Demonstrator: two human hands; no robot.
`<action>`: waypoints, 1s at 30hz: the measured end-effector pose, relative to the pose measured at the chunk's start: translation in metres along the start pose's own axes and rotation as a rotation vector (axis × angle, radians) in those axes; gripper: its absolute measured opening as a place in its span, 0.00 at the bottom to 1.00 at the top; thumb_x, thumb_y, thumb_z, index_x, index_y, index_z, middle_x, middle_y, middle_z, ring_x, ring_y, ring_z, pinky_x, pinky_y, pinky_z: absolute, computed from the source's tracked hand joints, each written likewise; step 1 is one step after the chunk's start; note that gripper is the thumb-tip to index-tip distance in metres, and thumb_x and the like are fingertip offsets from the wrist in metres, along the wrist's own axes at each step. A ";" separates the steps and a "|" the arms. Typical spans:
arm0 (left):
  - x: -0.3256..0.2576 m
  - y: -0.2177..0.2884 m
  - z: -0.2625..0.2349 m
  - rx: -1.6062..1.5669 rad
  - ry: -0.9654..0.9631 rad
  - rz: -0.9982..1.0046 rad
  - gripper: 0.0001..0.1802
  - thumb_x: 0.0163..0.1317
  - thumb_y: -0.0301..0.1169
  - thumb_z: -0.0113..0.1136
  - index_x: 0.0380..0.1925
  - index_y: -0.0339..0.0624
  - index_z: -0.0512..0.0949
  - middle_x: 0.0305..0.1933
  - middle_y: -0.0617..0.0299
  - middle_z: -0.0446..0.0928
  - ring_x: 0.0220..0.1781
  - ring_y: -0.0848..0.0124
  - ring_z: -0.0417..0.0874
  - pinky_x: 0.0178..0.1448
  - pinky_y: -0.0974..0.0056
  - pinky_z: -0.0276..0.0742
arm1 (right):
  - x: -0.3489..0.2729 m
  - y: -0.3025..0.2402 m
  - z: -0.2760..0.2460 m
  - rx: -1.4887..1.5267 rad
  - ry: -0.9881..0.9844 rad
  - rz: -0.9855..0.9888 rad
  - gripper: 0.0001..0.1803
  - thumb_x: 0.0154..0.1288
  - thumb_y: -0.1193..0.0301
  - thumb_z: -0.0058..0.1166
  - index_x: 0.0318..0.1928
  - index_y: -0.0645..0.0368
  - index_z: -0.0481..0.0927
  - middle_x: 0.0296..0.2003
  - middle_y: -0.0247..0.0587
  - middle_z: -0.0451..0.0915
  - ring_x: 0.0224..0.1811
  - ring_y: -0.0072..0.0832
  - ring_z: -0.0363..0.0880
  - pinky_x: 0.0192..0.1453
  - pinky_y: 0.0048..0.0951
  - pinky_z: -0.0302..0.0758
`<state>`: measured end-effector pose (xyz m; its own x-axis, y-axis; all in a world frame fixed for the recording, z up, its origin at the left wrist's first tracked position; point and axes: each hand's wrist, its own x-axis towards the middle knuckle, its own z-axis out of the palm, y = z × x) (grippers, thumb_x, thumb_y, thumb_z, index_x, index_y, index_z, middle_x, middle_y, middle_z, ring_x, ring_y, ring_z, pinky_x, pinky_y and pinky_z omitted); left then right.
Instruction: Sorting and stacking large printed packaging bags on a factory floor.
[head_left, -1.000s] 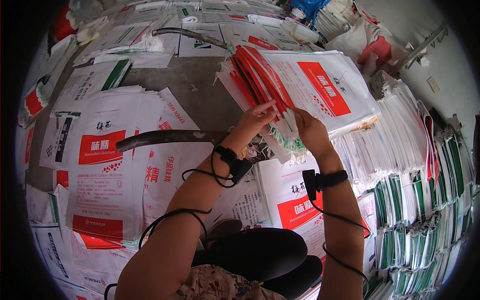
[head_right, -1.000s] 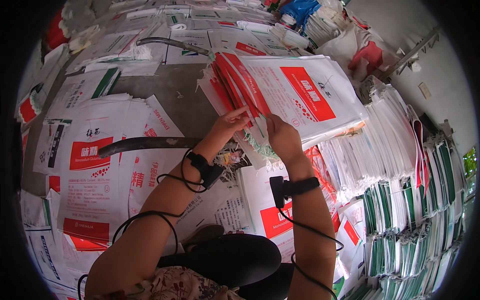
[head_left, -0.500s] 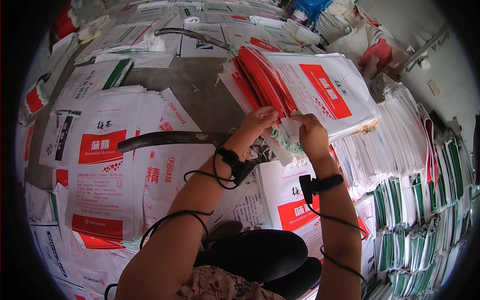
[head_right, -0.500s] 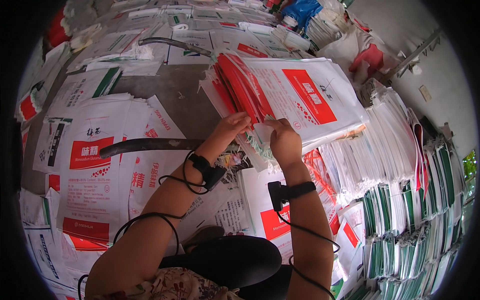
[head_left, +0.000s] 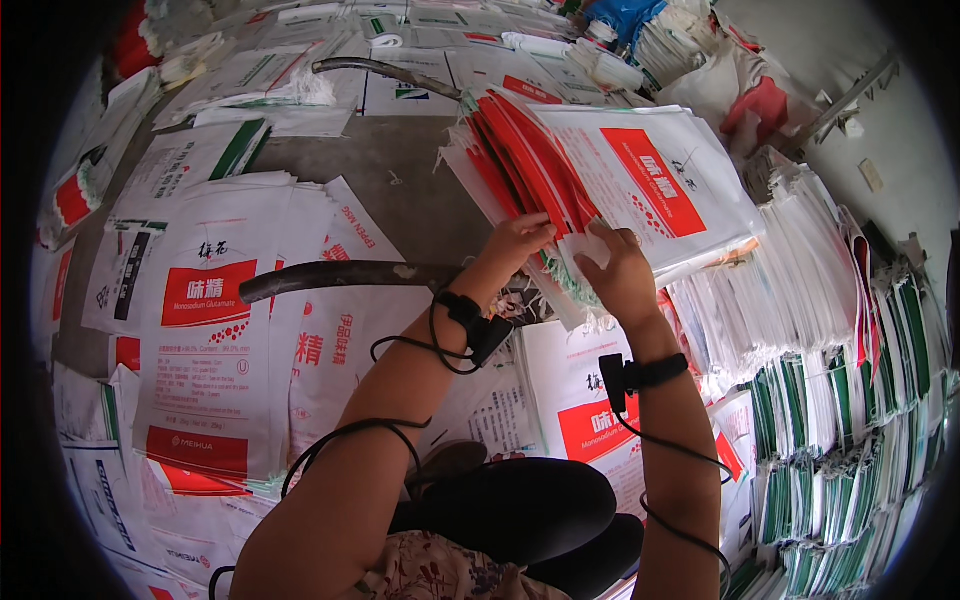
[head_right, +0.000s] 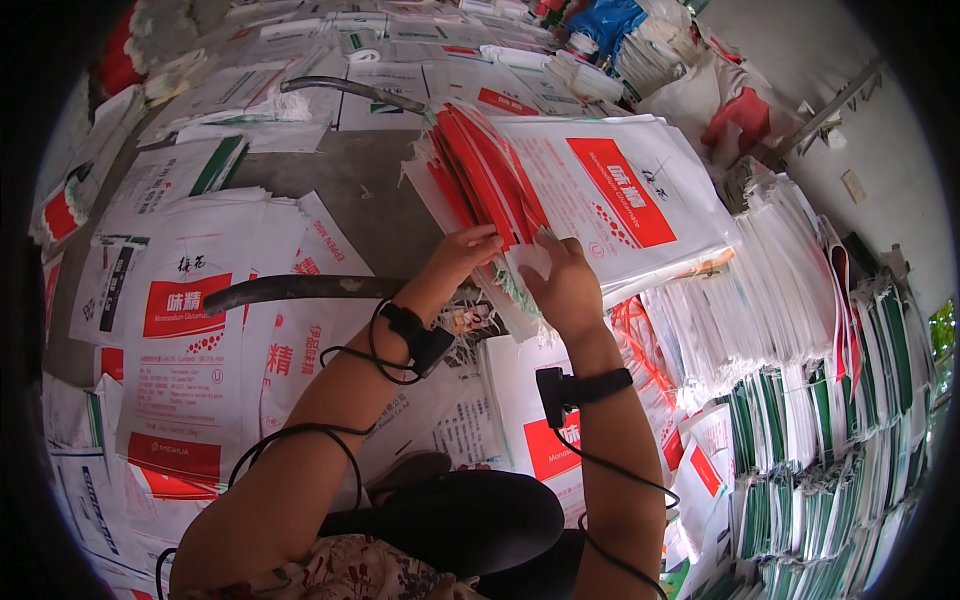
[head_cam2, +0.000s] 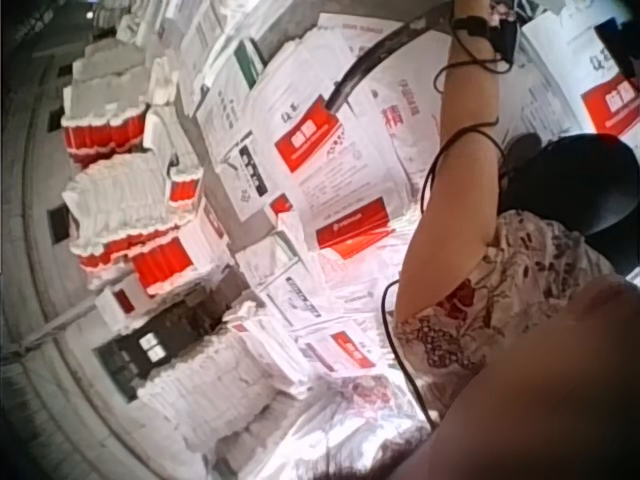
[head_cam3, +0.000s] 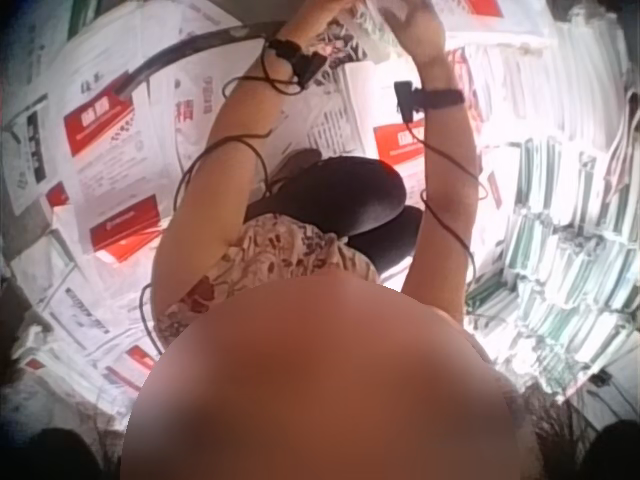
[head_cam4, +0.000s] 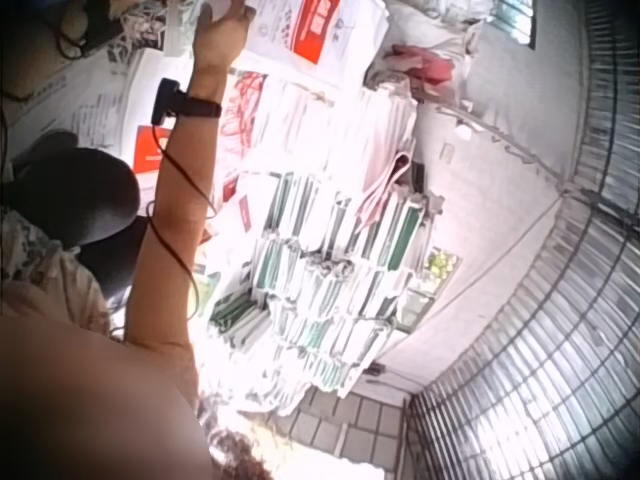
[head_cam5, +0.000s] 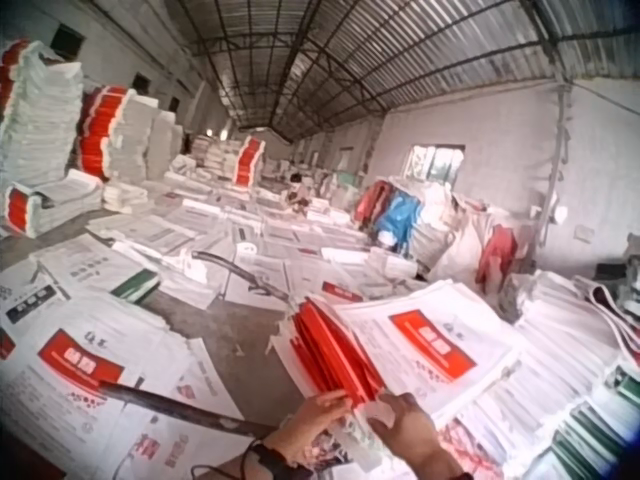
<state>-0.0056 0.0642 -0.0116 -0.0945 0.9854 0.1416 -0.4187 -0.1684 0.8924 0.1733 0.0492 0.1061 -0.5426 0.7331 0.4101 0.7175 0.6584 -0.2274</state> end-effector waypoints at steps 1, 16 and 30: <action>0.000 0.000 0.000 -0.031 -0.001 0.004 0.24 0.65 0.40 0.64 0.54 0.34 0.78 0.36 0.63 0.81 0.39 0.76 0.80 0.45 0.69 0.76 | 0.001 -0.005 -0.002 -0.009 -0.028 -0.005 0.28 0.56 0.66 0.65 0.56 0.60 0.75 0.51 0.57 0.76 0.49 0.53 0.79 0.52 0.45 0.78; -0.004 0.003 -0.003 0.033 -0.047 -0.008 0.26 0.64 0.41 0.65 0.56 0.36 0.77 0.37 0.67 0.80 0.39 0.79 0.76 0.46 0.71 0.72 | 0.000 0.010 0.008 0.041 0.075 0.055 0.22 0.60 0.76 0.53 0.57 0.62 0.75 0.49 0.58 0.77 0.51 0.54 0.77 0.55 0.46 0.76; -0.001 -0.003 0.001 -0.049 -0.078 0.092 0.24 0.64 0.36 0.64 0.56 0.36 0.72 0.41 0.62 0.80 0.42 0.74 0.79 0.47 0.67 0.75 | 0.004 0.024 0.009 0.102 0.189 0.045 0.20 0.58 0.75 0.56 0.52 0.65 0.79 0.44 0.59 0.81 0.51 0.53 0.77 0.57 0.44 0.74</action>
<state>-0.0040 0.0641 -0.0137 -0.0653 0.9643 0.2568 -0.4552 -0.2578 0.8523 0.1845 0.0698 0.0941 -0.4125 0.7236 0.5534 0.6862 0.6464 -0.3336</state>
